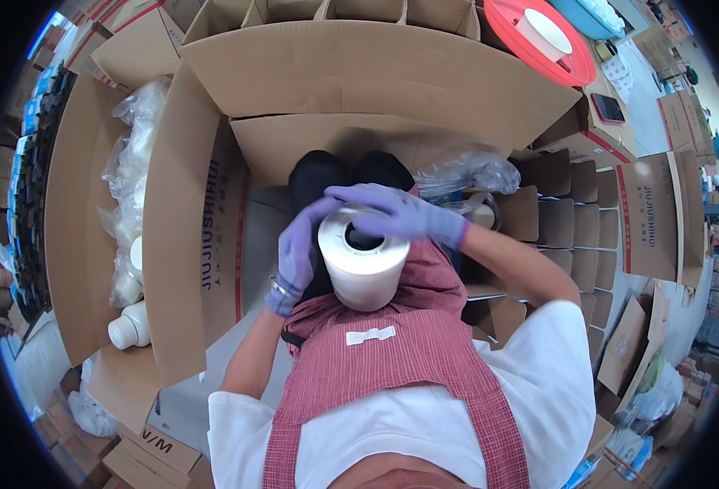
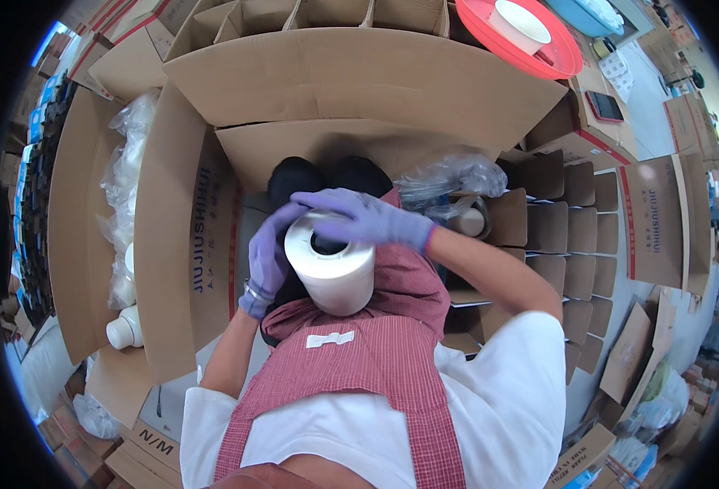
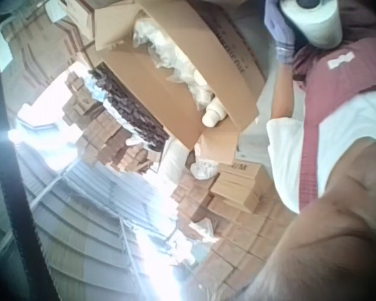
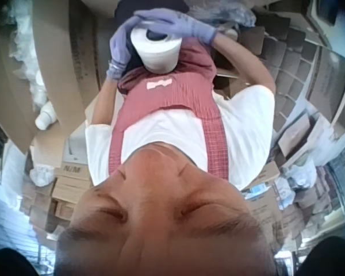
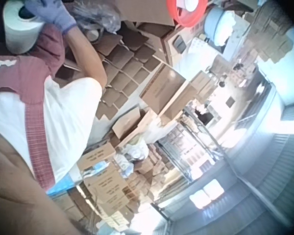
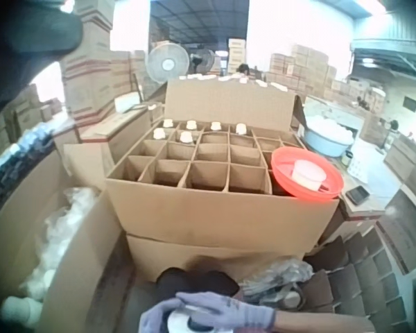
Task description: The person assembles white ceramic kitchenware by attaching lids to containers and placing them into plastic bags. The person then places the packaged items into a cardboard box.
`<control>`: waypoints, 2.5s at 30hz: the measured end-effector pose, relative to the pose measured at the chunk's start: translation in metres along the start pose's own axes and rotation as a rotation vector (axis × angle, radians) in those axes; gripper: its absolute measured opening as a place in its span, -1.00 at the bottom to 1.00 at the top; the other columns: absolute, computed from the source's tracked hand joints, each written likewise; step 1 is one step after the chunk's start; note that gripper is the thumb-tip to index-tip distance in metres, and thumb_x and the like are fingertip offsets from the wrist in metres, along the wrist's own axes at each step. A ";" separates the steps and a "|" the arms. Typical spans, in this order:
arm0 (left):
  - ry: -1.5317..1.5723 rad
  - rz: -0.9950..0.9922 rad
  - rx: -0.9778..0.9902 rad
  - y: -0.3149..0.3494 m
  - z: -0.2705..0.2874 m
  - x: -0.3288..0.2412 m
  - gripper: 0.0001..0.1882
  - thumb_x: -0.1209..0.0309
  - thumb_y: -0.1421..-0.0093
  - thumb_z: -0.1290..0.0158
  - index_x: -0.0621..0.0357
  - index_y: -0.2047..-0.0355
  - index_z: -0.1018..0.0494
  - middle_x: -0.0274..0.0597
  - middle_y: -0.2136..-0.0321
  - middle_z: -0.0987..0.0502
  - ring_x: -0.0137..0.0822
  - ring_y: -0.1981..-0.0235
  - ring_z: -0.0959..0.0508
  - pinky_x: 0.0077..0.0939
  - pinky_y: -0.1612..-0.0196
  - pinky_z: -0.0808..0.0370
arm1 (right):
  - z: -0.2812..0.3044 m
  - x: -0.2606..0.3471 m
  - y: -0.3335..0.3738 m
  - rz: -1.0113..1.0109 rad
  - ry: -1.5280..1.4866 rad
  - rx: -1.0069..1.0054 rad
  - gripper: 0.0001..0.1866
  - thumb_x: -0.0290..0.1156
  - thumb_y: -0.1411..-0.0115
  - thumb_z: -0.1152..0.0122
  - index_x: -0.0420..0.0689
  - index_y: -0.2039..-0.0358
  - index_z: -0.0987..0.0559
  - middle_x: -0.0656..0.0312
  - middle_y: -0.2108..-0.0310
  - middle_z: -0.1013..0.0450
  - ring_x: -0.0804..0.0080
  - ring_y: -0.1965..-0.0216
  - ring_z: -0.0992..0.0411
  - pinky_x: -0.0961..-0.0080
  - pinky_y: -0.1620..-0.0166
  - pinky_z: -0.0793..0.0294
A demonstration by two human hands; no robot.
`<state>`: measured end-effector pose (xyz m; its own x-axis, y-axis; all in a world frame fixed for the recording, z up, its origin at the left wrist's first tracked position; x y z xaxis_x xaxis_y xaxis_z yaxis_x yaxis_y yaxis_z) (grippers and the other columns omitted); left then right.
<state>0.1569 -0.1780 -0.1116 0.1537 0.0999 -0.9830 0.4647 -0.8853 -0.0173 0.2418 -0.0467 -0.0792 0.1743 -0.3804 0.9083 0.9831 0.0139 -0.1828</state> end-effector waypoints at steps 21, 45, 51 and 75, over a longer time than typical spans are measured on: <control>-0.810 -0.623 0.372 -0.014 -0.094 -0.090 -0.66 0.39 -0.08 -0.10 0.24 0.11 -0.54 0.11 0.03 -0.56 0.12 -0.09 -0.52 0.06 -0.28 -0.27 | -0.018 -0.106 0.159 -0.610 -0.775 -0.643 -0.66 -0.28 -0.39 -0.02 -0.18 -0.09 -0.39 0.07 -0.15 -0.36 0.30 -0.17 -0.36 0.40 -0.17 -0.39; -0.475 -0.320 0.147 -0.073 -0.034 -0.106 -0.60 0.42 0.08 -0.21 0.19 0.16 -0.62 -0.11 0.25 -0.67 -0.16 0.07 -0.63 -0.18 -0.21 -0.41 | 0.088 0.004 0.065 -0.242 -0.003 -0.737 -0.46 -0.16 -0.37 0.04 -0.20 -0.25 -0.27 0.06 -0.22 -0.25 0.26 -0.24 -0.24 0.41 -0.28 -0.19; -0.475 -0.427 0.012 -0.073 -0.035 -0.119 -0.68 0.57 0.00 -0.02 0.31 0.22 -0.62 -0.06 0.24 -0.67 -0.12 0.07 -0.63 -0.19 -0.21 -0.40 | 0.083 0.029 0.056 0.090 -0.329 -0.680 -0.44 -0.29 -0.34 0.08 -0.20 -0.31 -0.23 -0.02 -0.35 -0.07 0.13 -0.41 0.01 0.28 -0.40 0.09; -0.051 -0.281 -0.341 -0.052 -0.043 -0.080 -0.51 0.25 -0.43 0.18 0.27 -0.27 -0.19 -0.02 -0.22 -0.33 -0.19 -0.21 -0.40 -0.19 -0.29 -0.34 | 0.086 0.157 0.026 0.000 0.869 -0.446 -0.08 -0.20 0.07 -0.41 -0.13 -0.31 -0.24 -0.11 -0.22 -0.24 -0.02 -0.03 -0.40 0.14 -0.08 -0.39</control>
<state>0.1580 -0.1199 -0.0237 -0.0590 0.2848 -0.9568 0.7449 -0.6255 -0.2321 0.2998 -0.0270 0.0910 -0.1043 -0.9319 0.3474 0.8400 -0.2695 -0.4708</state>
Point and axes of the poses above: each hand's wrist, its own y-axis away from the middle knuckle, its own z-axis out of the back of the hand, x = y × z, the point moved 8 cm from there along -y, towards the middle knuckle
